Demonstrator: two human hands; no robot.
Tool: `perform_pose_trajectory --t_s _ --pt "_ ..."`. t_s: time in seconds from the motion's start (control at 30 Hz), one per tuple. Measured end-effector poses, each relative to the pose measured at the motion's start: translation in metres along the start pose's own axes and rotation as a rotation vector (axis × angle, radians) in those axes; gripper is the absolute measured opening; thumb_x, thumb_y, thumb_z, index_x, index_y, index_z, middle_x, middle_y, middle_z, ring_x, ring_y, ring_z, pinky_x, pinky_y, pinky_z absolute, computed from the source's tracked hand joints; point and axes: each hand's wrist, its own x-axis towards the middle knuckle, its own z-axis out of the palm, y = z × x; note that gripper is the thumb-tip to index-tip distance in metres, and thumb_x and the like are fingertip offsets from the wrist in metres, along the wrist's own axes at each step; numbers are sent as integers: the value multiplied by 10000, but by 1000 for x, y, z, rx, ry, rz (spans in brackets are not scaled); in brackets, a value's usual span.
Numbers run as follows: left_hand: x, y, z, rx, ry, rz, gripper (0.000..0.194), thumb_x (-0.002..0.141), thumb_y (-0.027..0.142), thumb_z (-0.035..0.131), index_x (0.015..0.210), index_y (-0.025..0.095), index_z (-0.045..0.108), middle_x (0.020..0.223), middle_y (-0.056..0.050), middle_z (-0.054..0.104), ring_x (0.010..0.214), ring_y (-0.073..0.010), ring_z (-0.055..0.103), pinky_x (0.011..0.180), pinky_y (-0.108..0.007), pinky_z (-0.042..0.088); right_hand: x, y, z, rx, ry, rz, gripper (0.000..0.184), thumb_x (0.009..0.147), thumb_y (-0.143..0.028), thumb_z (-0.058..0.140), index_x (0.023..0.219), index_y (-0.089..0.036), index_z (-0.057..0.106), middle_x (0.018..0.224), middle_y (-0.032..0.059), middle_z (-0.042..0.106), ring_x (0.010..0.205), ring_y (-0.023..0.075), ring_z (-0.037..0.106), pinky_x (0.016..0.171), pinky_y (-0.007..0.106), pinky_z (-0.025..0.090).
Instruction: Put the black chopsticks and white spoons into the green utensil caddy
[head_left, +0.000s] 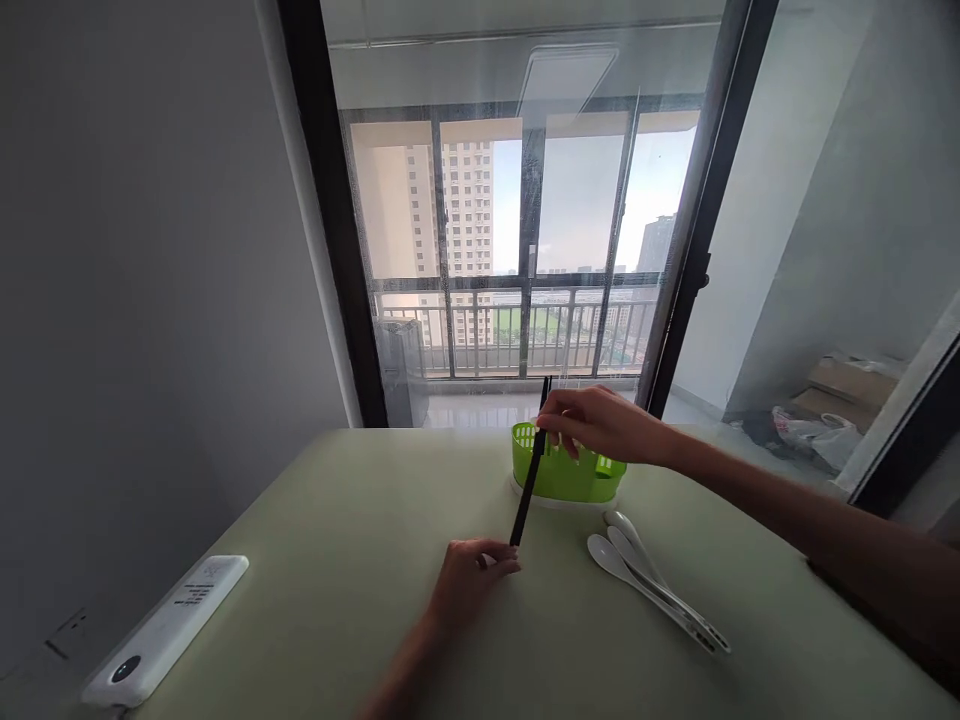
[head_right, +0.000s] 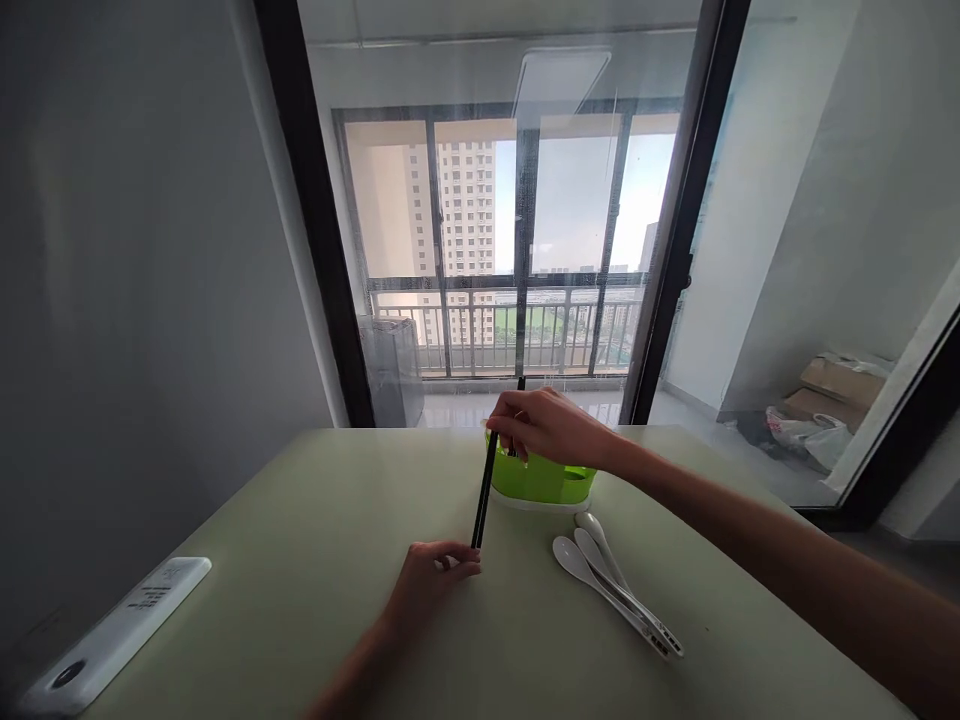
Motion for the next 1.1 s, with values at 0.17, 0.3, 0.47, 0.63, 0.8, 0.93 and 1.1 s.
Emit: perform_pose_trajectory --t_s 0.17,0.3,0.47,0.63,0.8,0.93,1.1 --pt "3 -5 2 -72 7 -20 390 722 408 796 1064 227 744 926 -20 798 702 -154 674 676 -258 532 10 -11 -52 -232 245 -42 369 1008 -551 501 913 -223 641 736 -1 762 555 145 703 565 268 501" --pt "2 -7 4 -50 -20 -15 287 770 387 769 998 218 727 843 3 779 616 -118 600 647 -239 493 21 -3 -65 -408 319 -67 377 1023 -537 476 924 -217 648 681 5 750 548 162 703 605 300 516" --pt "2 -7 4 -35 -39 -15 228 783 360 760 953 213 724 791 15 750 605 -111 571 629 -228 462 43 36 -49 -373 272 20 325 1034 -453 487 913 -195 644 710 6 767 532 144 696 635 292 529" --pt "2 -6 4 -21 -54 -10 231 783 352 759 966 218 716 796 19 748 624 -114 578 645 -229 464 58 72 -23 -327 235 97 270 1038 -348 502 860 -185 621 696 9 769 509 133 692 619 263 527" --pt "2 -7 3 0 -95 -27 245 787 369 757 978 223 712 816 18 748 660 -120 588 667 -232 471 68 98 -7 -273 184 176 246 1035 -312 520 847 -190 622 747 11 795 521 123 706 635 241 541" --pt "2 -7 3 -9 -100 -22 249 781 369 765 974 219 714 810 20 742 661 -117 578 673 -235 470 76 116 -1 -238 141 225 271 1030 -322 540 820 -187 643 756 9 800 537 126 714 655 240 553" --pt "1 -5 3 -14 -97 -20 223 786 358 758 953 217 718 794 23 740 657 -116 572 668 -234 463 83 136 8 -223 126 289 300 1025 -410 574 905 -157 681 774 -3 767 589 117 701 695 281 587"
